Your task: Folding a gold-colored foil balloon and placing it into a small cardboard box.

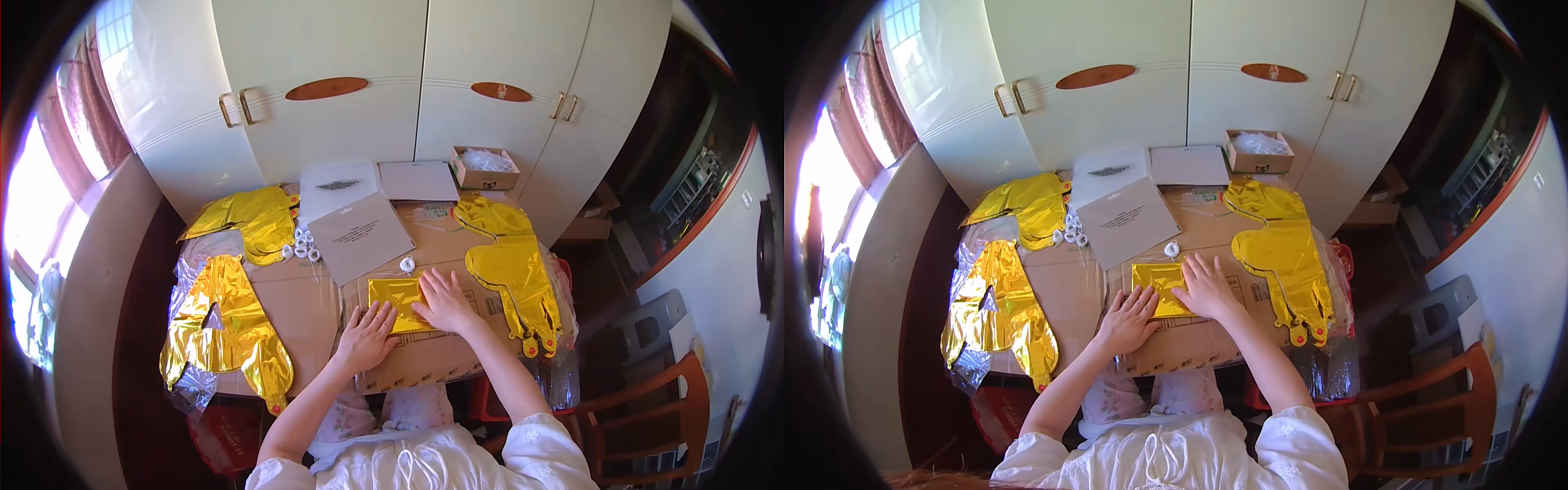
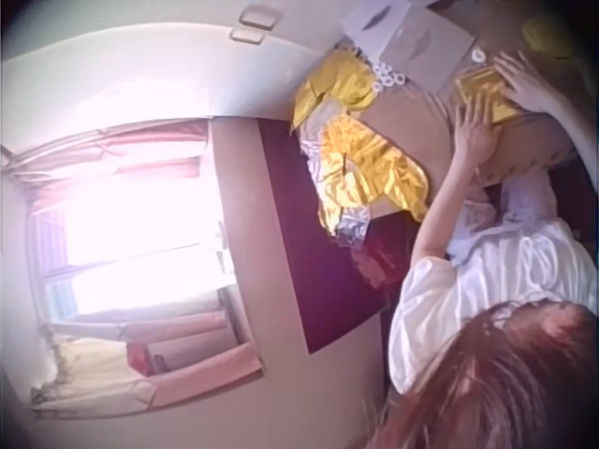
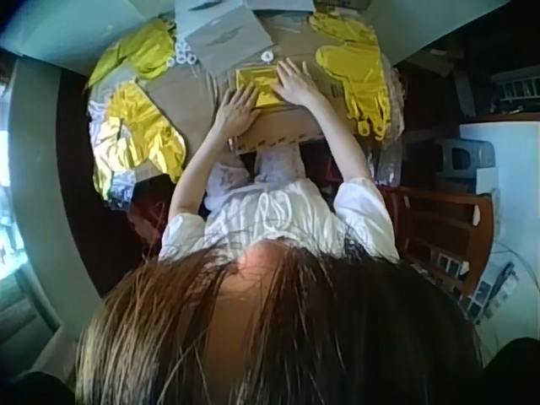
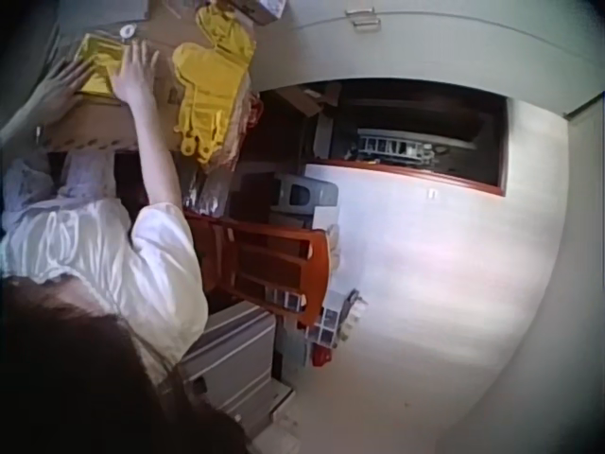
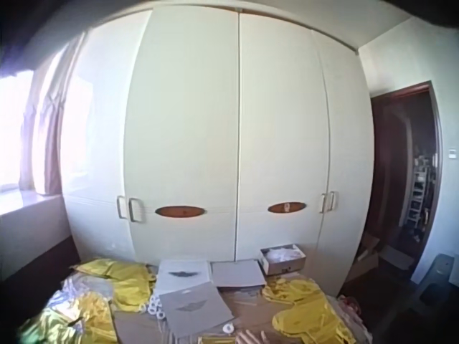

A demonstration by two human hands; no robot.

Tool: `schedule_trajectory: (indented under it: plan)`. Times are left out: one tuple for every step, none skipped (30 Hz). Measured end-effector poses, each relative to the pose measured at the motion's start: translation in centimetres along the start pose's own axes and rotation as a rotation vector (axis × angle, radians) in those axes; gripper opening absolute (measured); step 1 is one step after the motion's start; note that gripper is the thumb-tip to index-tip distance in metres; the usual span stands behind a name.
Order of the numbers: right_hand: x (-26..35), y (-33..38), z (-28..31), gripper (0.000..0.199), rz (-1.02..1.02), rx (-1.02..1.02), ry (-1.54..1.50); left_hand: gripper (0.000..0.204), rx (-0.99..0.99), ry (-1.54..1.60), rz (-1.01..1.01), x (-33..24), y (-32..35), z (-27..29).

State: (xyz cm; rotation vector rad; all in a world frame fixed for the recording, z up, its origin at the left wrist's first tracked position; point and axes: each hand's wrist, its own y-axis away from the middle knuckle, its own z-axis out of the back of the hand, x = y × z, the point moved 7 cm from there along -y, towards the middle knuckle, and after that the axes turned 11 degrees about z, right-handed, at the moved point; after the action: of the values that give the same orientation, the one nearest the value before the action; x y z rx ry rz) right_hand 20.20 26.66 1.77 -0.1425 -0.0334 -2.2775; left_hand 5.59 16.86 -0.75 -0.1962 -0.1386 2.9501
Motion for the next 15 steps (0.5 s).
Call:
schedule_trajectory:
  plan:
    - [-0.3,-0.3,0.2,0.072,0.019,-0.027,-0.022,0.074,0.014,-0.007,-0.002,-0.2,0.0,0.4]
    - [-0.4,-0.7,0.1,0.071,0.074,-0.072,0.021,0.077,0.029,-0.015,-0.002,-0.5,0.0,0.6]
    - [-0.5,-1.1,-0.3,0.069,0.131,-0.117,0.065,0.079,0.033,-0.027,-0.013,-0.8,0.0,0.7]
    - [0.0,-1.6,-0.1,0.068,0.198,-0.166,0.107,0.081,0.035,-0.044,-0.014,-0.8,0.0,0.9]
    - [0.3,-1.7,-0.4,0.068,0.24,-0.156,0.096,0.083,0.036,-0.06,-0.015,-0.8,0.0,1.0]
    - [0.3,-1.8,-0.8,0.069,0.218,-0.132,0.076,0.084,0.03,-0.059,-0.021,-0.8,0.0,1.0]
    - [0.4,-1.7,-1.5,0.07,0.196,-0.107,0.054,0.085,0.028,-0.058,-0.026,-0.8,0.0,1.1]
    - [0.3,-1.5,-2.1,0.07,0.172,-0.082,0.033,0.086,0.024,-0.056,-0.033,-1.0,0.0,1.3]
    - [0.1,-1.3,-2.5,0.072,0.165,-0.066,0.054,0.083,0.038,-0.076,-0.041,-1.1,0.0,1.3]
    - [0.3,-1.1,-2.4,0.073,0.146,-0.057,0.048,0.08,0.023,-0.074,-0.056,-1.0,0.0,1.5]
    - [0.5,-0.8,-2.3,0.074,0.124,-0.049,0.042,0.077,0.008,-0.071,-0.074,-0.7,0.1,1.6]
    - [0.7,-0.5,-2.3,0.075,0.101,-0.04,0.037,0.073,-0.008,-0.069,-0.094,-0.5,0.2,1.8]
    - [1.2,0.1,-2.0,0.077,0.065,-0.045,0.054,0.068,-0.065,-0.076,-0.077,0.0,0.5,2.4]
    - [2.0,0.7,-1.9,0.079,0.033,-0.049,0.065,0.063,-0.119,-0.086,-0.056,0.5,1.0,3.2]
    - [2.9,1.4,-1.7,0.081,0.003,-0.053,0.077,0.058,-0.172,-0.097,-0.034,0.9,1.6,3.9]
